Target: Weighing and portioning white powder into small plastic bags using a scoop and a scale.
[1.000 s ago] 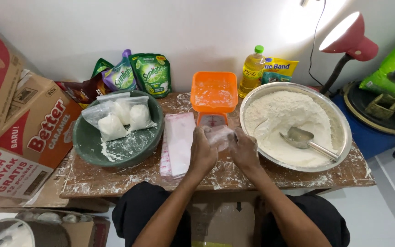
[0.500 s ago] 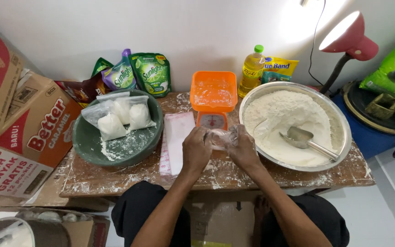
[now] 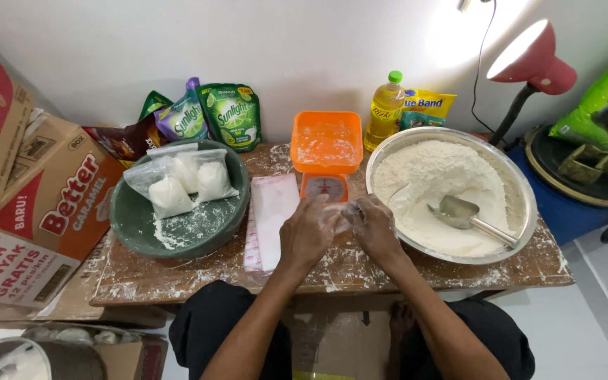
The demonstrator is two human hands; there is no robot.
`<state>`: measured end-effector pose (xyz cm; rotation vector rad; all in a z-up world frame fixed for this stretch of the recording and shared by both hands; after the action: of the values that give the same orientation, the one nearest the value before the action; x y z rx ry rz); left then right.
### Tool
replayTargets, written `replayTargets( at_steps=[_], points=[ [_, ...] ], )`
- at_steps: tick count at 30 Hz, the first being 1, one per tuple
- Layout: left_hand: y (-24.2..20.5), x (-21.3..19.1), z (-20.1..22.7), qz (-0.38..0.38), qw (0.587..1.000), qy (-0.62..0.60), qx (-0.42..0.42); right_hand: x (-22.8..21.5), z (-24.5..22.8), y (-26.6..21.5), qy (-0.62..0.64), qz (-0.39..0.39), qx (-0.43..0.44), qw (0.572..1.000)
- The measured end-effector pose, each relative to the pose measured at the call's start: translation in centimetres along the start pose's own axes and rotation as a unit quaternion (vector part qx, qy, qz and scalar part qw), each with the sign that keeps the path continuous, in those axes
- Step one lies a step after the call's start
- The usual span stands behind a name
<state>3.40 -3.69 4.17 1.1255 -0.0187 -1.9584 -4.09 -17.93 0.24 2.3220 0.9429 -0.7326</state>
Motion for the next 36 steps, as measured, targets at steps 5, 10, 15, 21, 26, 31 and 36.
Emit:
replayTargets(
  at_steps=[5,10,15,21,26,31,36],
  points=[
    [-0.1,0.8,-0.4,0.007,0.999,0.018,0.045,-0.9,-1.3,-0.1,0.075,0.003,0.001,0.997],
    [0.4,-1.6,0.6,0.049,0.998,-0.020,0.036,-3.1,-5.7,-1.4,0.073,-0.055,0.086,0.992],
    [-0.1,-3.0,4.8,0.060,0.992,0.004,0.114,-3.6,-4.1,-1.1,0.103,-0.033,0.115,0.987],
    [0.4,-0.4,4.6,0.052,0.985,0.043,0.157,-5.7,-3.9,-0.2,0.092,0.015,0.104,0.990],
    [2.1,-0.9,7.2,0.088,0.977,0.066,0.184,-7.8,-4.6,-1.0,0.112,0.046,0.110,0.986],
    [3.9,0.8,7.8,0.076,0.980,0.051,0.175,-10.1,-3.0,-1.0,0.120,0.068,0.119,0.983],
    [5.0,2.5,10.3,0.004,0.985,0.011,0.171,-13.1,-2.5,-2.1,0.129,0.087,0.162,0.974]
  ],
)
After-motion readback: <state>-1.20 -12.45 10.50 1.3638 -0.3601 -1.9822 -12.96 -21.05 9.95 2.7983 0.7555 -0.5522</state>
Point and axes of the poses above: each hand's wrist, its own y-axis towards the middle knuckle, its own x-axis out of the palm, z = x × y, the point moved 7 cm from there along y, towards the middle knuckle, and after that the axes turned 4 degrees about x, right-handed, at the moved point
